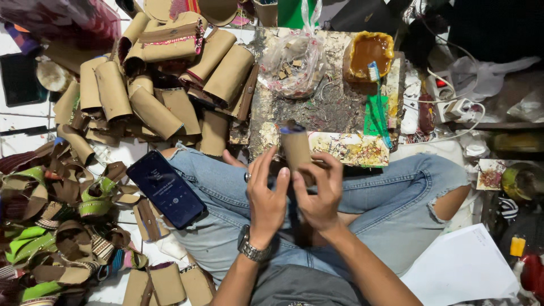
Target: The person applies a substance from a container to the edges of cylindrical leather parts using a brush, then presses the edges together by hand while sitting on the floor among scattered sandal components.
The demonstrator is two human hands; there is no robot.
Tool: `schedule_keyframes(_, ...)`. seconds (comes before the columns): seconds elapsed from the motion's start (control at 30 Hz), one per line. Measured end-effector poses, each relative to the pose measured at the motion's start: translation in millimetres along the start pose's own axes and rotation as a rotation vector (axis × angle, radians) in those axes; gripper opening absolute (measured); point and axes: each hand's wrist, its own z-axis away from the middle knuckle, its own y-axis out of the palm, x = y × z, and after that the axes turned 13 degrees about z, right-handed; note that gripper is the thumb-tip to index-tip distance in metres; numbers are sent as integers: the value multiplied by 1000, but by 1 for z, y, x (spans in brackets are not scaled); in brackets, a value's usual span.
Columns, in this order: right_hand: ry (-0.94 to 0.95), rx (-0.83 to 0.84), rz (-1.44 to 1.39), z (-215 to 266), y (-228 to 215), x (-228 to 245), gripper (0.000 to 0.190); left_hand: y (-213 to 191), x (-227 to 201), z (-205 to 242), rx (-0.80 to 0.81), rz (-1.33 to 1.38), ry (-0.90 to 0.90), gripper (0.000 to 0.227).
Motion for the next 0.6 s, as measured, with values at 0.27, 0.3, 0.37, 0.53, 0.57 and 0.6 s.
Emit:
schedule_keyframes(0.27, -156, 199, 187, -22, 9, 5, 16, -13, 13, -13, -11, -32, 41, 41)
schedule_keyframes(0.3, -134, 197, 131, -25, 6, 5, 14, -14, 15, -14, -4, -22, 80, 41)
schedule_keyframes(0.37, -115, 187, 92, -44, 3, 2, 13, -14, 28, -11, 6, -25, 107, 41)
schedule_keyframes(0.53, -169, 169, 100, -105, 18, -30, 16, -16, 52, -5, 11, -40, 166, 43)
schedule_keyframes(0.57, -220, 182, 194, -118, 26, -41, 12, -16, 53, -6, 17, -43, 176, 43)
schedule_keyframes(0.6, -268, 198, 284, -130, 34, -51, 8, -17, 54, -5, 22, -48, 182, 43)
